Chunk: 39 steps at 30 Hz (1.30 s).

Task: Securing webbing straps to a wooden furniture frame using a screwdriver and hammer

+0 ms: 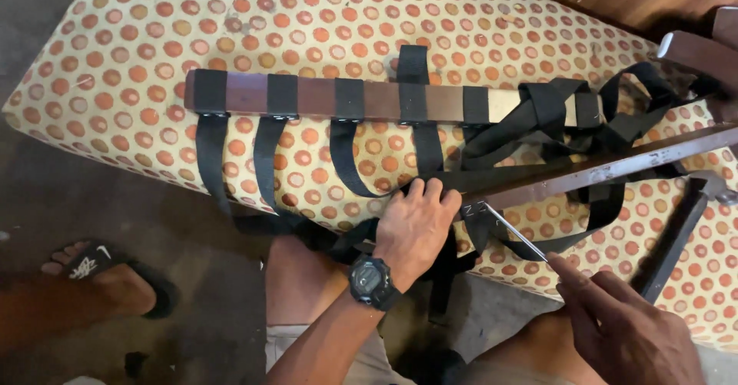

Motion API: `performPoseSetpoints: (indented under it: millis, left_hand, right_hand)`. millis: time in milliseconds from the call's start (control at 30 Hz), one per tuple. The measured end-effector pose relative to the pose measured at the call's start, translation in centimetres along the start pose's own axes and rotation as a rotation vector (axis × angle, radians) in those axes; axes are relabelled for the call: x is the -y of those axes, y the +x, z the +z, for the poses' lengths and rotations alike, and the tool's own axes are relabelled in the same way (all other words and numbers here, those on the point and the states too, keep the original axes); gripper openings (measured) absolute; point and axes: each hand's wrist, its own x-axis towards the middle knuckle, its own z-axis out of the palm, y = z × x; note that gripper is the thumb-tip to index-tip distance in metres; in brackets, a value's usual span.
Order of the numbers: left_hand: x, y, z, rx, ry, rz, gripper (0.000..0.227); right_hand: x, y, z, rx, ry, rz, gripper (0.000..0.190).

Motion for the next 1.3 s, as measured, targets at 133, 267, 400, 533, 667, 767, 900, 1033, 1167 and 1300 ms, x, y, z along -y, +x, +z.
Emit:
performPoseSetpoints:
  millis: [133, 267, 400, 533, 667, 767, 900, 1033, 1167, 1300]
  left_hand:
    - [-0.2, -0.3, -0.4, -0.015, 0.032, 0.002, 0.017]
    - [-0.1, -0.2, -0.1, -0.011, 0.015, 0.009, 0.016]
    - [0.1, -0.2, 0.9, -0.035, 0.004, 0.054, 0.015]
    - [0.4, -0.2, 2.2, -0.077, 0.014, 0.09, 0.017]
    - [1.6, 0.4, 1.7, -0.049, -0.013, 0.09, 0.017]
    - [1.9, 0.6, 1.8, -0.009, -0.071, 0.12, 0.02]
    - [1.7, 0.9, 2.0, -0.068, -0.04, 0.112, 0.009]
    - [1.1, 0.2, 1.9, -0.059, -0.036, 0.126, 0.008]
    - [0.9, 0.3, 2.4, -0.043, 0.04, 0.121, 0.017]
    - [0.7, 0.1, 2.1, -0.1, 0.074, 0.114, 0.011]
  right_hand:
    - [-0.4, 0.1, -0.1, 0.05, -0.022, -0.026, 0.053]
    - [-1.5, 0.7, -0.8, -0.016, -0.047, -0.135, 0.054]
    - [-3.6, 2.2, -0.8, 0.2, -0.196, -0.236, 0.067]
    - [-4.1, 5.4, -1.1, 0.687, -0.444, -0.279, 0.08]
    - [-2.7, 6.2, -0.9, 0.504, -0.279, -0.376, 0.073]
    - [-2.6, 2.6, 5.7, 0.162, 0.569, 0.091, 0.045]
    - [1.7, -0.1, 10.9, 0.054, 1.337, 0.419, 0.041]
    - [5.1, -2.4, 10.1, -0.279, 1.006, 0.268, 0.039]
    - [3.4, -2.2, 8.0, -0.236, 0.773, 0.207, 0.043]
    - [2.5, -2.3, 6.7, -0.062, 0.567, 0.254, 0.051]
